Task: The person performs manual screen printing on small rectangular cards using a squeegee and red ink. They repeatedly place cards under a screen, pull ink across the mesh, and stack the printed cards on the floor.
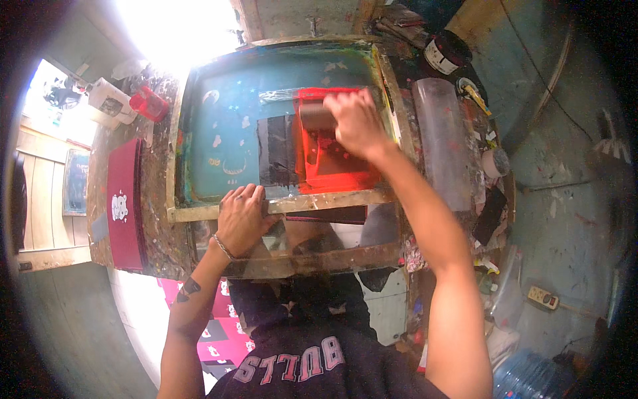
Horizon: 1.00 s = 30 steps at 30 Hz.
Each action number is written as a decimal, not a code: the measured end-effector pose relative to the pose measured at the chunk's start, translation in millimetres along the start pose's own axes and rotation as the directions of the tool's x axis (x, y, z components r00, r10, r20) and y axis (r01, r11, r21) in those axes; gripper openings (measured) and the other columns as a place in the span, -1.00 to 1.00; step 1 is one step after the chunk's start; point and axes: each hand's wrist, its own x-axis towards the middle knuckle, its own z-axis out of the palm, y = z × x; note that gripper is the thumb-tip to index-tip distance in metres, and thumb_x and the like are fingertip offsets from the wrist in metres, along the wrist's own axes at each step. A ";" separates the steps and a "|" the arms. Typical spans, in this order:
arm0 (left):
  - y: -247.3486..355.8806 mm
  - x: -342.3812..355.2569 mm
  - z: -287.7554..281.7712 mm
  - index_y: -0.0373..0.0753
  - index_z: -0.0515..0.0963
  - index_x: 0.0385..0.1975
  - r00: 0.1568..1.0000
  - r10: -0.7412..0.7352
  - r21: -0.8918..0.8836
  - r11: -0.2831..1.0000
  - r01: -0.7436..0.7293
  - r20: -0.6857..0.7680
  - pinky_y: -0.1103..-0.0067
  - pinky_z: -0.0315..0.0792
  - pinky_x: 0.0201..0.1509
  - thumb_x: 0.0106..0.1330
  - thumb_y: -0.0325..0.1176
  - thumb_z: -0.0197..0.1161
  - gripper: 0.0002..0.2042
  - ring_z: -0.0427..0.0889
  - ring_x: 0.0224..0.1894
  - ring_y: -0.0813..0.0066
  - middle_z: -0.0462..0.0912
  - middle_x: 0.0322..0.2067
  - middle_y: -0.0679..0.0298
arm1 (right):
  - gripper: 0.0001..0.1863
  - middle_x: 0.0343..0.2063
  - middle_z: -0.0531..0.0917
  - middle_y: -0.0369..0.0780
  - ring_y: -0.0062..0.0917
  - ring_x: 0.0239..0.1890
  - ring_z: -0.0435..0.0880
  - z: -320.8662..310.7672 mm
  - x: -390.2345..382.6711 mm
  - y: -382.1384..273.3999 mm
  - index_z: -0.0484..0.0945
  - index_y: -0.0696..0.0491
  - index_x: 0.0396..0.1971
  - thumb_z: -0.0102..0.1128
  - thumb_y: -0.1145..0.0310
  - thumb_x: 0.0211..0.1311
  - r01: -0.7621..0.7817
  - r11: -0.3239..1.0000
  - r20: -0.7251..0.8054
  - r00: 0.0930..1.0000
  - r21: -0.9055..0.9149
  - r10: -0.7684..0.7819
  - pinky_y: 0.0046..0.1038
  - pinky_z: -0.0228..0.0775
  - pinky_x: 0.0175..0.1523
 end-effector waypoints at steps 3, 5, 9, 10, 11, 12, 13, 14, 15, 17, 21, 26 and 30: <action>5.9 3.1 -2.5 -0.28 0.52 -0.19 1.000 -0.018 -0.019 1.000 0.018 0.000 0.25 0.47 0.12 0.05 -0.15 0.54 -0.55 0.62 -0.02 0.13 0.61 -0.19 0.16 | -0.70 -0.36 0.62 -0.06 -0.13 -0.19 0.61 -18.8 -63.6 -41.8 0.55 0.10 -0.22 0.04 0.60 -0.03 0.016 0.997 -0.052 0.999 0.082 -0.012 -0.12 0.30 0.12; 5.7 1.2 -3.9 -0.28 0.53 -0.19 1.000 -0.017 -0.001 1.000 0.017 -0.014 0.26 0.48 0.13 0.05 -0.15 0.55 -0.55 0.63 -0.01 0.12 0.62 -0.20 0.15 | -0.73 -0.35 0.62 -0.10 -0.19 -0.19 0.61 -29.7 -89.7 -62.4 0.56 0.10 -0.22 0.05 0.58 0.04 0.022 0.997 -0.050 0.999 0.077 -0.018 -0.16 0.30 0.13; 5.0 6.7 -15.9 -0.28 0.59 -0.22 0.998 0.031 -0.014 0.999 -0.032 -0.052 0.26 0.49 0.12 0.02 -0.08 0.57 -0.53 0.66 -0.06 0.06 0.66 -0.24 0.12 | -0.75 -0.31 0.60 -0.13 -0.26 -0.19 0.59 -39.3 -112.3 -77.8 0.58 0.13 -0.16 0.11 0.51 0.13 0.048 0.996 -0.127 0.990 -0.072 -0.057 -0.21 0.31 0.12; 6.9 9.4 -25.3 -0.28 0.61 -0.25 0.999 0.005 -0.022 1.000 -0.006 -0.034 0.26 0.51 0.07 0.00 -0.06 0.59 -0.53 0.67 -0.11 0.08 0.67 -0.27 0.12 | -0.74 -0.30 0.59 -0.13 -0.26 -0.20 0.59 -42.2 -113.9 -79.9 0.58 0.14 -0.15 0.12 0.50 0.14 0.050 0.992 -0.136 0.989 -0.112 -0.065 -0.20 0.31 0.12; 6.8 12.2 -39.2 -0.28 0.64 -0.29 1.000 -0.023 -0.028 0.999 0.022 -0.016 0.27 0.53 0.02 -0.03 -0.05 0.61 -0.53 0.69 -0.16 0.09 0.68 -0.29 0.11 | -0.71 -0.30 0.57 -0.11 -0.25 -0.19 0.59 -48.5 -113.2 -79.4 0.57 0.16 -0.13 0.16 0.44 0.13 0.041 0.995 -0.182 0.982 -0.093 -0.057 -0.19 0.32 0.11; 10.5 16.5 -60.6 -0.27 0.66 -0.32 0.998 -0.056 -0.037 0.998 0.057 0.007 0.27 0.55 -0.03 -0.05 -0.03 0.62 -0.53 0.70 -0.21 0.11 0.69 -0.32 0.11 | -0.62 -0.31 0.57 -0.10 -0.24 -0.22 0.59 -62.9 -106.6 -76.9 0.57 0.18 -0.13 0.23 0.21 0.18 0.054 0.992 -0.220 0.972 -0.113 -0.078 -0.14 0.37 0.03; 5.3 20.1 -83.0 -0.27 0.70 -0.38 0.997 0.002 -0.025 1.000 -0.004 -0.078 0.29 0.57 -0.23 -0.10 -0.01 0.66 -0.53 0.72 -0.38 0.19 0.72 -0.45 0.15 | -0.53 -0.30 0.57 -0.08 -0.22 -0.21 0.60 -78.0 -92.7 -77.3 0.57 0.18 -0.13 0.25 0.06 0.18 0.090 0.988 -0.295 0.948 -0.124 -0.123 -0.12 0.38 0.02; 4.0 24.7 -108.7 -0.28 0.70 -0.32 0.990 -0.030 -0.025 0.999 0.027 -0.135 0.40 0.56 -0.36 -0.15 -0.04 0.69 -0.49 0.70 -0.49 0.38 0.73 -0.53 0.22 | -0.43 -0.29 0.57 -0.06 -0.20 -0.21 0.60 -92.7 -78.2 -75.0 0.56 0.18 -0.14 0.27 -0.09 0.19 0.118 0.984 -0.355 0.921 -0.136 -0.159 -0.09 0.40 0.02; 18.6 35.4 -144.5 -0.29 0.69 -0.30 0.985 -0.120 -0.174 0.980 0.098 -0.123 0.47 0.53 -0.39 -0.16 -0.11 0.71 -0.51 0.66 -0.52 0.53 0.72 -0.58 0.26 | -0.34 -0.28 0.58 -0.04 -0.20 -0.19 0.62 -105.7 -62.5 -66.2 0.57 0.18 -0.12 0.22 -0.22 0.20 0.071 0.984 -0.355 0.926 -0.161 -0.125 -0.08 0.42 0.00; 21.5 50.7 -162.9 -0.24 0.70 -0.26 0.852 -0.082 -0.274 0.959 -0.074 -0.517 0.44 0.52 -0.25 -0.05 -0.03 0.65 -0.52 0.67 -0.46 0.27 0.73 -0.45 0.23 | -0.29 -0.29 0.64 -0.05 -0.15 -0.23 0.67 -143.8 -21.0 -52.6 0.61 0.09 -0.08 0.17 -0.34 0.23 -0.028 0.979 -0.344 0.938 -0.201 -0.044 -0.06 0.47 -0.10; 33.6 57.0 -124.3 -0.18 0.68 -0.09 0.541 0.244 0.096 0.953 -0.287 -0.805 0.25 0.40 0.08 0.12 -0.12 0.53 -0.59 0.61 -0.09 0.15 0.67 -0.12 0.20 | -0.35 -0.41 0.71 0.01 -0.09 -0.33 0.72 -214.5 41.5 -42.1 0.69 0.06 -0.27 0.11 -0.32 0.27 -0.113 0.989 -0.384 0.921 -0.092 0.069 -0.11 0.50 -0.16; 32.8 33.0 33.3 -0.13 0.52 0.27 0.919 0.346 -0.107 0.923 -0.369 -0.187 -0.09 -0.16 0.57 0.31 0.08 0.32 -0.40 0.03 0.56 -0.14 0.15 0.51 0.02 | -0.28 -0.59 0.64 0.06 -0.11 -0.42 0.72 -244.6 80.4 -51.5 0.67 0.23 -0.51 0.11 -0.27 0.27 -0.141 0.990 -0.411 0.902 0.016 0.135 -0.19 0.50 -0.18; 7.6 -22.0 43.2 -0.05 0.50 0.32 0.972 0.224 -0.110 0.967 -0.231 -0.072 -0.15 -0.27 0.57 0.30 0.10 0.30 -0.38 -0.06 0.59 -0.12 0.09 0.54 0.03 | -0.27 -0.64 0.60 0.04 -0.16 -0.48 0.66 -238.4 91.2 -25.4 0.65 0.24 -0.52 0.09 -0.26 0.29 -0.071 0.997 -0.464 0.884 -0.015 0.056 -0.21 0.46 -0.21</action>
